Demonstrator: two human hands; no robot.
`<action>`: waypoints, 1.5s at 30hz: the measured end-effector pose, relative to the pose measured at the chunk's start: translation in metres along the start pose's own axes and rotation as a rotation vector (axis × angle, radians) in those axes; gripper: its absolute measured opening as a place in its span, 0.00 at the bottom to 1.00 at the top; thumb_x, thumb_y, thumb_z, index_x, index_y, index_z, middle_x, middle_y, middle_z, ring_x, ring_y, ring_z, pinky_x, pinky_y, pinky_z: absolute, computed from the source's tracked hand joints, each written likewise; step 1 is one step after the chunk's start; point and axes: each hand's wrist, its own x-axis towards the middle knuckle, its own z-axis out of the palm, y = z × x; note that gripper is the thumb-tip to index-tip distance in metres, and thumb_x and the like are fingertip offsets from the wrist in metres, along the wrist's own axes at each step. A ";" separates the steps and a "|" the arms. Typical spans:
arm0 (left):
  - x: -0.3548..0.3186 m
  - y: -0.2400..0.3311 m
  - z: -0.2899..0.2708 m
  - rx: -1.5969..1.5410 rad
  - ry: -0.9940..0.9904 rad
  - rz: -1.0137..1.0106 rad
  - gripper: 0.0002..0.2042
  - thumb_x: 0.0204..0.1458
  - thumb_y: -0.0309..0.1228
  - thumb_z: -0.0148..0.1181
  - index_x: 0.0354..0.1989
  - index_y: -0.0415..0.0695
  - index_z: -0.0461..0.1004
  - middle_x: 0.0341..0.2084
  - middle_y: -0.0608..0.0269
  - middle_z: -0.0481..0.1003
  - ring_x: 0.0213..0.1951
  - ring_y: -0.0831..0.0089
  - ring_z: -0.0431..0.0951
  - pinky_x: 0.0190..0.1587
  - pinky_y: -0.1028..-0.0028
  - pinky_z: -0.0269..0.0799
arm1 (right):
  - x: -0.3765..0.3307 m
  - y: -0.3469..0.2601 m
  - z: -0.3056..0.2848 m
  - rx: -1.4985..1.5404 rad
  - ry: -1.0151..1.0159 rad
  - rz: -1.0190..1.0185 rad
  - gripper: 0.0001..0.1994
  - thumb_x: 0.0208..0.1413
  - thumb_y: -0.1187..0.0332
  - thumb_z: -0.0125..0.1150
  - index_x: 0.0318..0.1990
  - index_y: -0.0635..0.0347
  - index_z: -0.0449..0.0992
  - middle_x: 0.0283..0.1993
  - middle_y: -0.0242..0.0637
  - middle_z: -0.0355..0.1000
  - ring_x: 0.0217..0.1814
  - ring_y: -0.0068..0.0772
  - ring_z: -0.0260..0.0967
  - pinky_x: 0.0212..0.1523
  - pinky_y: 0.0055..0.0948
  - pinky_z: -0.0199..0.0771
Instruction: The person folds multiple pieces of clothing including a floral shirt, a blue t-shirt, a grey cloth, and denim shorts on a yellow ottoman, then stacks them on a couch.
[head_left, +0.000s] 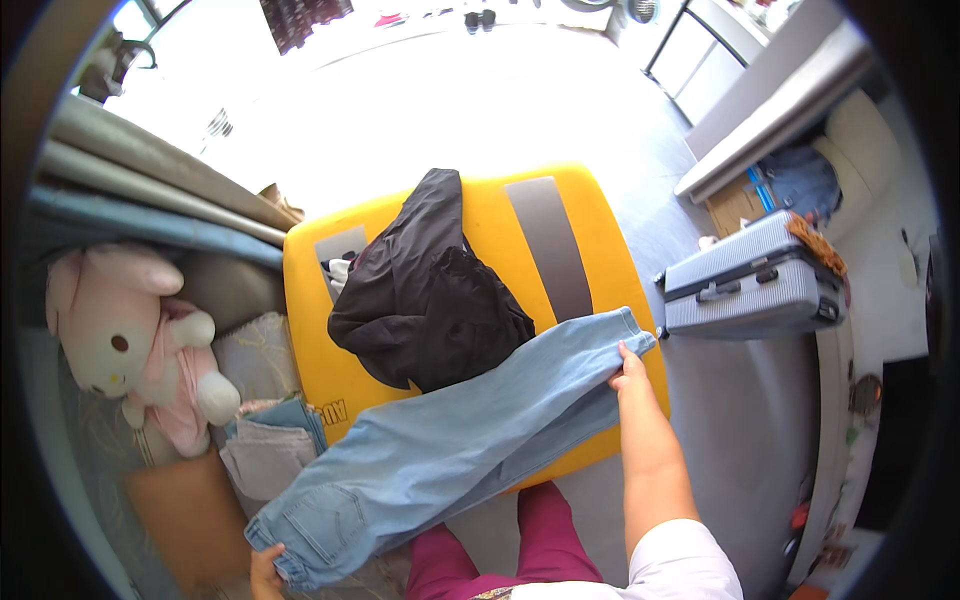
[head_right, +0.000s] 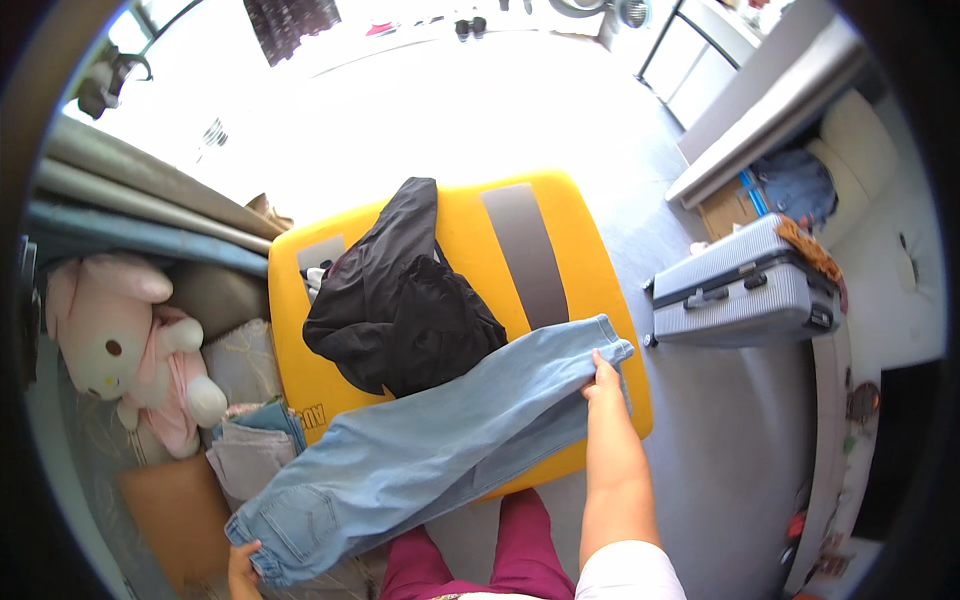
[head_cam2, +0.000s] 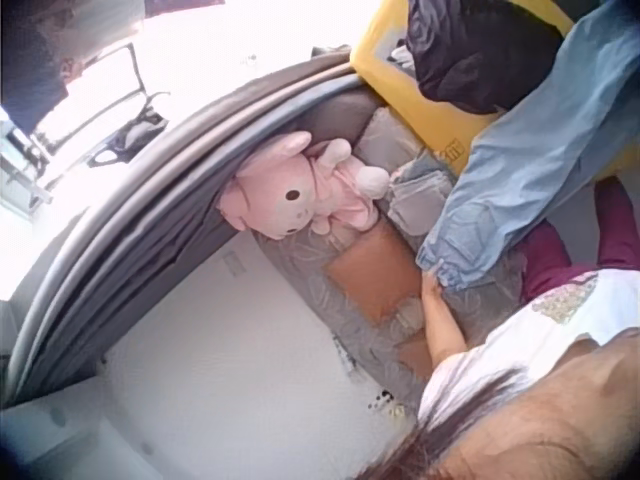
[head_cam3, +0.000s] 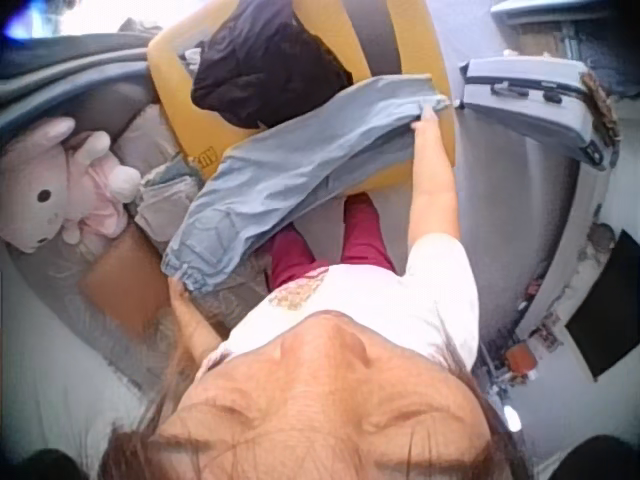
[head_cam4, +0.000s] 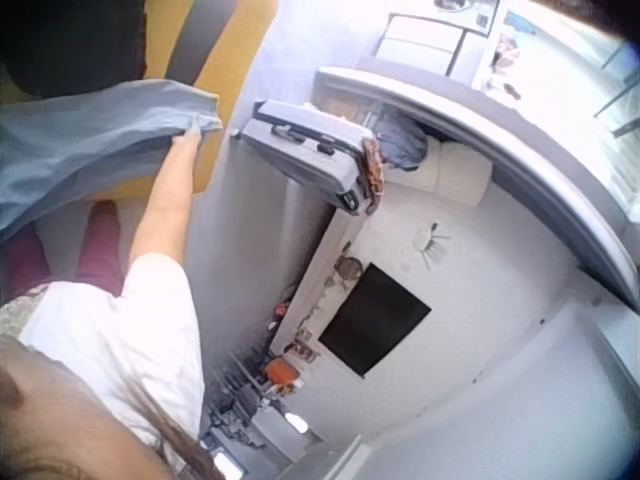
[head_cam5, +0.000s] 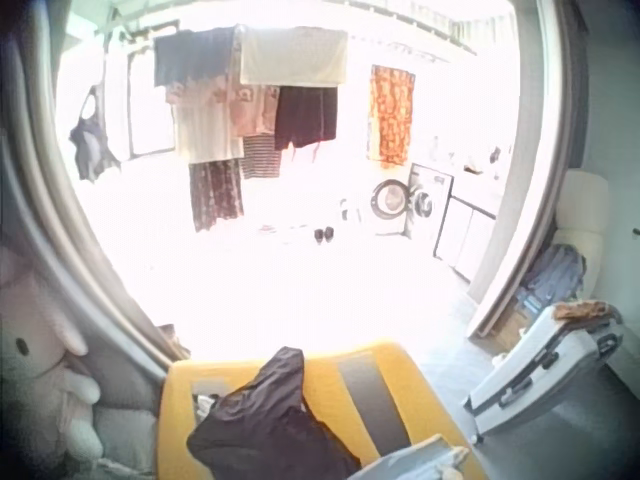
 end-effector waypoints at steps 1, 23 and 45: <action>0.014 0.007 0.013 0.017 -0.067 -0.016 0.32 0.36 0.19 0.58 0.57 0.38 0.61 0.48 0.52 0.71 0.51 0.52 0.71 0.56 0.54 0.66 | 0.005 -0.020 -0.015 -0.051 0.116 -0.059 0.22 0.53 0.66 0.63 0.55 0.62 0.66 0.57 0.44 0.66 0.58 0.46 0.64 0.59 0.52 0.62; -0.008 0.004 0.030 0.243 0.029 0.056 0.31 0.33 0.17 0.59 0.54 0.35 0.64 0.46 0.56 0.73 0.48 0.58 0.73 0.54 0.62 0.66 | 0.005 -0.009 -0.133 -0.560 0.456 -0.411 0.13 0.52 0.74 0.60 0.46 0.62 0.70 0.44 0.39 0.71 0.41 0.34 0.70 0.40 0.37 0.73; -0.061 0.045 0.085 0.038 -0.255 0.229 0.28 0.34 0.19 0.63 0.51 0.37 0.69 0.43 0.60 0.74 0.46 0.64 0.74 0.51 0.66 0.68 | -0.061 -0.143 -0.137 -0.044 -0.090 -0.308 0.15 0.52 0.81 0.48 0.49 0.63 0.68 0.49 0.42 0.69 0.50 0.42 0.69 0.50 0.44 0.72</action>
